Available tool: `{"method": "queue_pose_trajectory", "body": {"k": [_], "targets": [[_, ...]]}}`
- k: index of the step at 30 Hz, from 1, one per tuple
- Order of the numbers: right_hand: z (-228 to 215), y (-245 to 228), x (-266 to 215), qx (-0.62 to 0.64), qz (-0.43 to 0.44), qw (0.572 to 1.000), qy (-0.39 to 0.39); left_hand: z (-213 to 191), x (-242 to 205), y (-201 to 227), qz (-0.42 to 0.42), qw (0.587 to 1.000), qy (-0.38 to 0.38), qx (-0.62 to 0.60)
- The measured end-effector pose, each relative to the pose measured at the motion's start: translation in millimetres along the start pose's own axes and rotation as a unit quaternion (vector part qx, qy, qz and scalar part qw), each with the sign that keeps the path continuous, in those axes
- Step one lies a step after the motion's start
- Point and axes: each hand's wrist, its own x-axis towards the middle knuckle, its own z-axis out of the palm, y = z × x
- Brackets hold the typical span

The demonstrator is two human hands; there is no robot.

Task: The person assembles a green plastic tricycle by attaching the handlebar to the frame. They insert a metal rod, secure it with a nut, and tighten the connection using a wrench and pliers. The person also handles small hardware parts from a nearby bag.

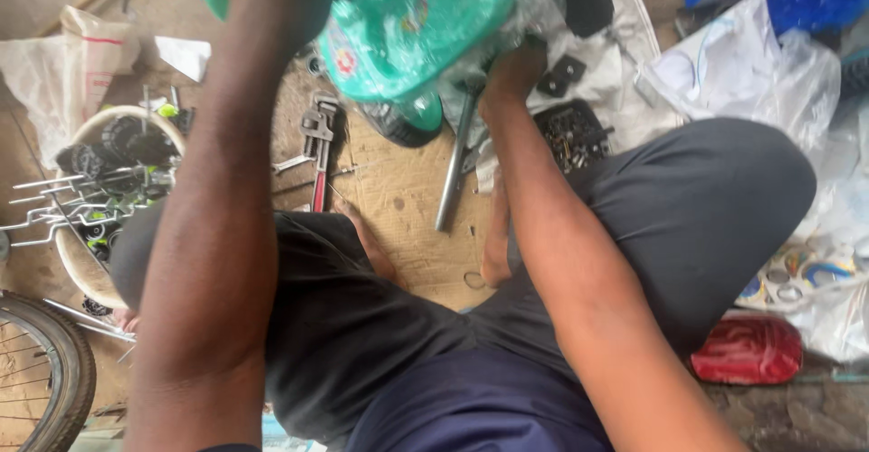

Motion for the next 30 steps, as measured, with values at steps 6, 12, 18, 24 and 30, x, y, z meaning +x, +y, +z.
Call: {"method": "queue_pose_trajectory", "body": {"k": [6,12,18,24,30], "targets": [[42,23,28,0.058,0.143,0.988,-0.006,-30,-1,26,-0.046,0.984,0.067,-0.160],[51,15,18,0.126,0.232,0.958,-0.109,-78,4,44,-0.054,0.981,0.090,-0.166],[-17,-46,-25,0.177,0.242,0.937,-0.178,-173,21,61,-0.085,0.976,-0.017,-0.202],[-166,-99,-86,0.241,0.216,0.923,-0.211,-224,9,131,-0.012,0.989,-0.039,-0.145],[-266,-111,-158,0.177,0.185,0.957,-0.139,-257,-26,183,0.009,0.981,-0.120,-0.151]]}}
